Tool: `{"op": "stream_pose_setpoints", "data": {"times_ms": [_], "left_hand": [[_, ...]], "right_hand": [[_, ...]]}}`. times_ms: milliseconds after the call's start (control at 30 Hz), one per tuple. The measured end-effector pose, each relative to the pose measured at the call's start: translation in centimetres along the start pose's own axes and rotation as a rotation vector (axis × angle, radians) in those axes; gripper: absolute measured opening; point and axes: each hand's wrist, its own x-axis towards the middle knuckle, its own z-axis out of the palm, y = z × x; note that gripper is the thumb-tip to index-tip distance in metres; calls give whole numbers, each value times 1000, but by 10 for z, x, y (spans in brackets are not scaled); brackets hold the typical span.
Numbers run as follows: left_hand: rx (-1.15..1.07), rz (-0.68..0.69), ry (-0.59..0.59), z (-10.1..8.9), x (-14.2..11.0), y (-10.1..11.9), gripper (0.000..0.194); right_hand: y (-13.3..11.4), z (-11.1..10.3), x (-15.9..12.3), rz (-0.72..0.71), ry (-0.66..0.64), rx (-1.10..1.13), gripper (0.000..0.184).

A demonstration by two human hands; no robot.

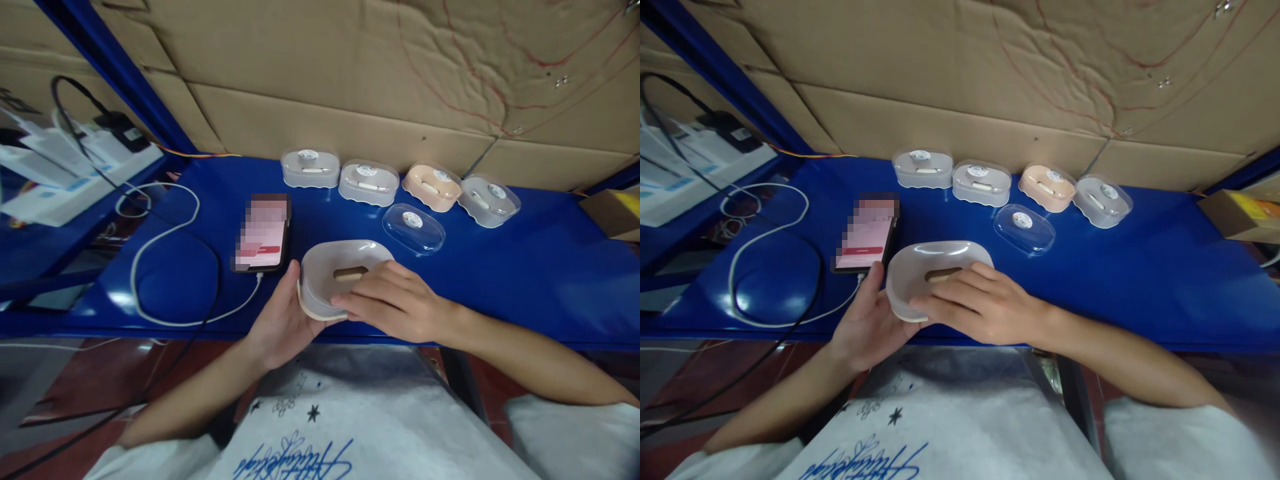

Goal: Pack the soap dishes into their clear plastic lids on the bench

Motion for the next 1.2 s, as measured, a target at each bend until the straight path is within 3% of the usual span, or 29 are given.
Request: {"op": "stream_pose_setpoints", "data": {"times_ms": [200, 367, 467, 533, 633, 667, 767, 867, 967, 1200], "left_hand": [[37, 64, 92, 0, -1, 0, 29], [23, 53, 168, 5, 2, 2, 30], [36, 40, 203, 4, 2, 0, 42], [48, 17, 205, 3, 1, -1, 43], [41, -4, 167, 1, 0, -1, 38], [34, -7, 151, 0, 0, 0, 38], [20, -17, 114, 0, 0, 1, 39], [11, -28, 97, -1, 0, 1, 43], [20, -31, 94, -2, 1, -1, 47], [48, -45, 22, -3, 1, -3, 49]], "right_hand": [[-2, 7, -2, -74, -117, -85, 31], [12, -1, -1, -25, -98, 30, 28], [41, -27, -6, 239, -41, 15, 36], [68, -44, -18, 472, -97, -42, 47], [109, -58, -46, 685, -245, -88, 90], [119, -58, -55, 734, -281, -87, 96], [131, -54, -66, 789, -312, -42, 88], [118, -50, -52, 736, -228, 37, 74], [87, -50, -25, 626, -170, 108, 70], [23, -36, 2, 310, -237, 276, 73]]}}
